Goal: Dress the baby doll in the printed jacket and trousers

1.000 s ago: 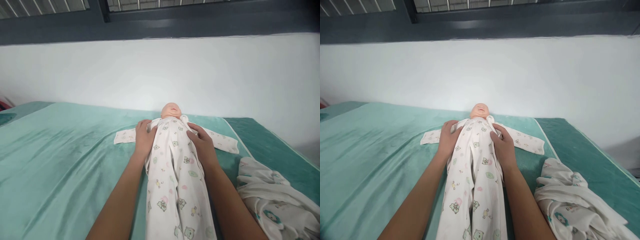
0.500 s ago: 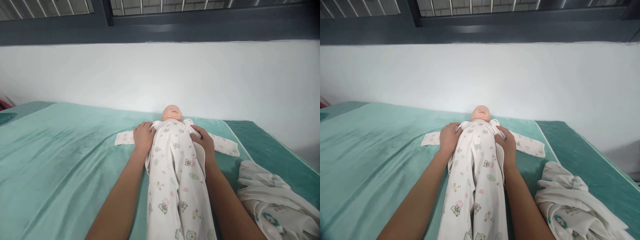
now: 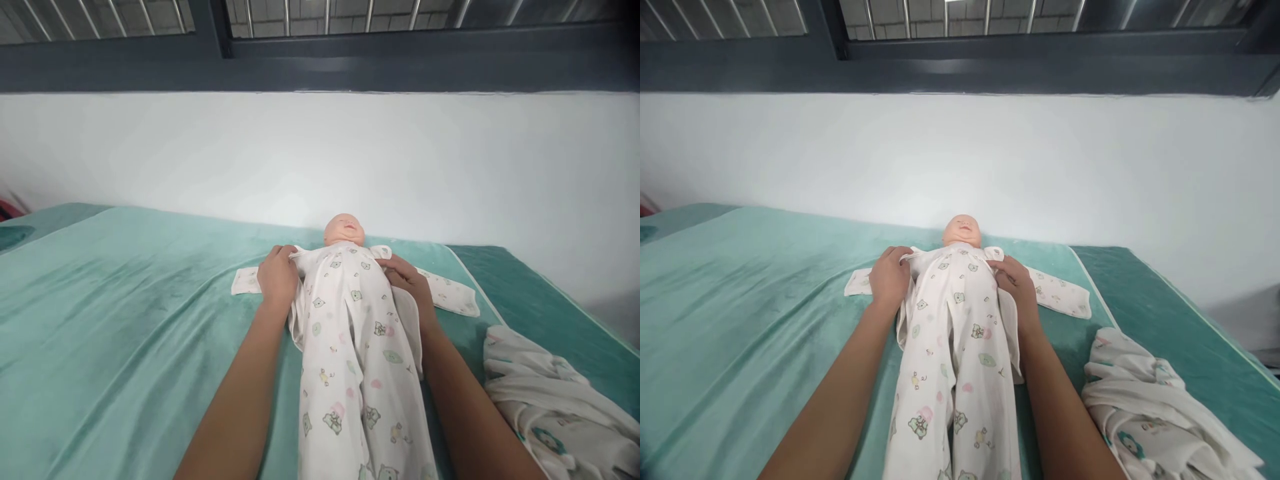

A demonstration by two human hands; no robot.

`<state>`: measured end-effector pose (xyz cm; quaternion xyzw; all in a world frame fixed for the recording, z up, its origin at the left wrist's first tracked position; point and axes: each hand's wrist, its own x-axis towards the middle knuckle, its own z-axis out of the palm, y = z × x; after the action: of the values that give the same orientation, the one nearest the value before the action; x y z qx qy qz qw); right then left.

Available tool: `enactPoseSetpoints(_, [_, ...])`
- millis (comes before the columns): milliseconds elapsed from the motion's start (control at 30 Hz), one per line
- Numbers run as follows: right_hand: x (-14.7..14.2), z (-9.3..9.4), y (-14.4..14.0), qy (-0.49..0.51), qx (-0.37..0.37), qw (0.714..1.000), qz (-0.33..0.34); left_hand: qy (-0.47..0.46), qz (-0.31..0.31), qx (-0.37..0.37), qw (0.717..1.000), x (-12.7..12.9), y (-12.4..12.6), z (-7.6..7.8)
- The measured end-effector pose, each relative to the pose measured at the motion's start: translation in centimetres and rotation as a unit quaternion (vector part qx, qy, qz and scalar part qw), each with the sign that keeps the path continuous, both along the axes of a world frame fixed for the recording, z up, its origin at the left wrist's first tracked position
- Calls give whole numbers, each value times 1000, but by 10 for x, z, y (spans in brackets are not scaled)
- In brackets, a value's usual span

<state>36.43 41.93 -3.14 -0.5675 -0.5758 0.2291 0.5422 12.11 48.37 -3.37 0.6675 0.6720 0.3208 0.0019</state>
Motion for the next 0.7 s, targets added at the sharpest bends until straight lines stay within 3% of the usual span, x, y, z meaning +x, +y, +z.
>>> enactPoseSetpoints(167, [5,3,15,-23,-50,998,-6,-11,-76,17,997,-3,-2,-2])
enactPoseSetpoints(367, [52,-9,37,-86,-99,991,40,32,-107,8,994,-1,-4,-3])
enactPoseSetpoints(467, [72,-17,44,-96,-118,988,-23,43,-99,-5,994,0,-5,-1])
enactPoseSetpoints(567, [78,-21,44,-170,-118,972,-112,45,-88,-13,995,2,-5,1])
enactPoseSetpoints(700, [69,-8,32,-277,-30,946,-168,36,-88,-19,995,5,-4,2])
